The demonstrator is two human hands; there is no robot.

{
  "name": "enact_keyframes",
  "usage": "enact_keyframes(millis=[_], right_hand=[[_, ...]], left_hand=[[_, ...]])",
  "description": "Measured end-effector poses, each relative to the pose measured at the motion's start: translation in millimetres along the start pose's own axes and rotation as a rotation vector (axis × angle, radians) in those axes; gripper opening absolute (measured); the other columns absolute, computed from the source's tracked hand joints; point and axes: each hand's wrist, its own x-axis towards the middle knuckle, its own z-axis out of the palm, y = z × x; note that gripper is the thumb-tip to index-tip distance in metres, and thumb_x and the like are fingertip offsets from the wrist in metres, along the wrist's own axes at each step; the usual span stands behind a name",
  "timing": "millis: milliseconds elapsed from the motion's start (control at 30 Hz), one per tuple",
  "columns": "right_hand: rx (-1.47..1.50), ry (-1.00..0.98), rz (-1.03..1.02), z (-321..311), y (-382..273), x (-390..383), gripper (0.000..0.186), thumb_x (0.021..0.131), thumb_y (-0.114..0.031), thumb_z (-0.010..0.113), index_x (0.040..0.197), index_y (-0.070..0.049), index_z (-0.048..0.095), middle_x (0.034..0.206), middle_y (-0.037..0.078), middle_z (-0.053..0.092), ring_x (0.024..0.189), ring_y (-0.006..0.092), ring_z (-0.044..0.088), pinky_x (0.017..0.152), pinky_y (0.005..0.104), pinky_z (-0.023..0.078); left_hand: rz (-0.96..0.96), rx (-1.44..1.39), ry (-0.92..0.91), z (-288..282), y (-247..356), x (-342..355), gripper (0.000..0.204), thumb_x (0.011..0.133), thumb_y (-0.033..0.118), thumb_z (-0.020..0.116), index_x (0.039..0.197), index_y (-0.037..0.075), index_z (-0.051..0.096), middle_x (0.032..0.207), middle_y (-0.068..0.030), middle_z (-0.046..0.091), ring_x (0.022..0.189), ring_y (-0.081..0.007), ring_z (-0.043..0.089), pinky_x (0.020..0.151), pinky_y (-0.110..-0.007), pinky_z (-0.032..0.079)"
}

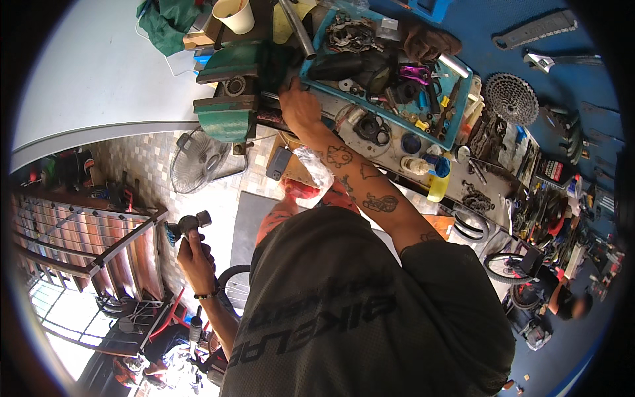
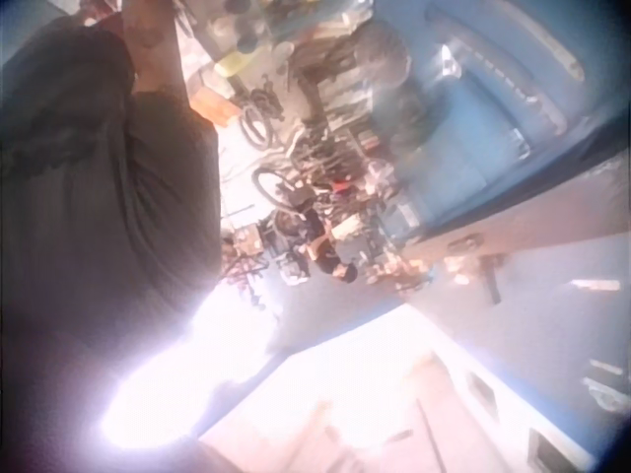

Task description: The person works on a bicycle in a workshop, using a hammer and punch to adjust a bearing or hub component. They repeatedly tap the part, inspect it, and place it back on the workbench.

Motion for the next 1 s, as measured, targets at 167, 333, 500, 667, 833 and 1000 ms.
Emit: enact_keyframes(millis=[167, 333, 500, 667, 833, 1000], right_hand=[[0.047, -0.008, 0.071, -3.3, 0.2, -2.4, 0.024, 0.091, -0.017, 0.066, 0.106, 0.002, 0.067, 0.117, 0.025, 0.06, 0.082, 0.0403, 0.074, 0.068, 0.0473, 0.063], [0.219, 0.101, 0.009, -51.0, -7.5, -21.1, 0.031, 0.086, -0.025, 0.075, 0.099, 0.003, 0.067, 0.106, 0.025, 0.063, 0.087, 0.0433, 0.071, 0.073, 0.0493, 0.06], [0.655, 0.358, 0.051, -134.0, 18.3, -100.7, 0.034, 0.089, -0.029, 0.077, 0.093, 0.002, 0.065, 0.094, 0.02, 0.062, 0.084, 0.0424, 0.065, 0.073, 0.0494, 0.052], [0.844, -0.205, 0.296, -242.6, 109.9, -232.9, 0.043, 0.089, -0.037, 0.078, 0.108, 0.0, 0.068, 0.091, 0.013, 0.07, 0.084, 0.0219, 0.066, 0.077, 0.037, 0.05], [0.691, -0.348, 0.691, -291.3, 258.7, -349.4, 0.055, 0.091, -0.035, 0.076, 0.134, -0.002, 0.063, 0.098, 0.013, 0.074, 0.094, 0.0238, 0.07, 0.087, 0.0386, 0.051], [0.112, 0.367, 0.815, -245.7, 404.5, -366.9, 0.022, 0.085, -0.022, 0.082, 0.088, -0.003, 0.072, 0.086, 0.017, 0.073, 0.087, 0.032, 0.071, 0.077, 0.0404, 0.052]], left_hand=[[-0.01, 0.034, -0.035, 4.7, -3.3, 4.9, 0.048, 0.105, 0.047, 0.057, 0.086, 0.003, 0.059, 0.055, 0.0052, 0.043, 0.042, -0.0031, 0.037, 0.037, -0.024, 0.025], [0.067, 0.014, -0.06, 8.8, -6.8, 9.7, 0.046, 0.106, 0.046, 0.058, 0.085, 0.005, 0.059, 0.055, 0.0047, 0.044, 0.041, -0.0037, 0.038, 0.036, -0.024, 0.027], [0.143, 0.053, -0.178, 23.3, -17.0, 14.8, 0.051, 0.105, 0.05, 0.056, 0.084, 0.004, 0.058, 0.053, 0.004, 0.041, 0.038, -0.0048, 0.036, 0.033, -0.026, 0.025], [0.034, 0.146, -0.22, 47.6, -45.5, 18.9, 0.055, 0.104, 0.054, 0.057, 0.084, 0.002, 0.057, 0.052, 0.003, 0.04, 0.037, -0.0059, 0.035, 0.032, -0.027, 0.024], [-0.058, 0.276, -0.217, 74.4, -80.2, 14.8, 0.052, 0.104, 0.05, 0.057, 0.082, 0.004, 0.056, 0.051, 0.0016, 0.044, 0.037, -0.0074, 0.037, 0.032, -0.028, 0.026], [-0.095, 0.316, -0.254, 93.8, -94.6, -1.8, 0.051, 0.103, 0.051, 0.059, 0.081, 0.005, 0.056, 0.051, 0.0031, 0.042, 0.037, -0.0068, 0.036, 0.032, -0.028, 0.025]])
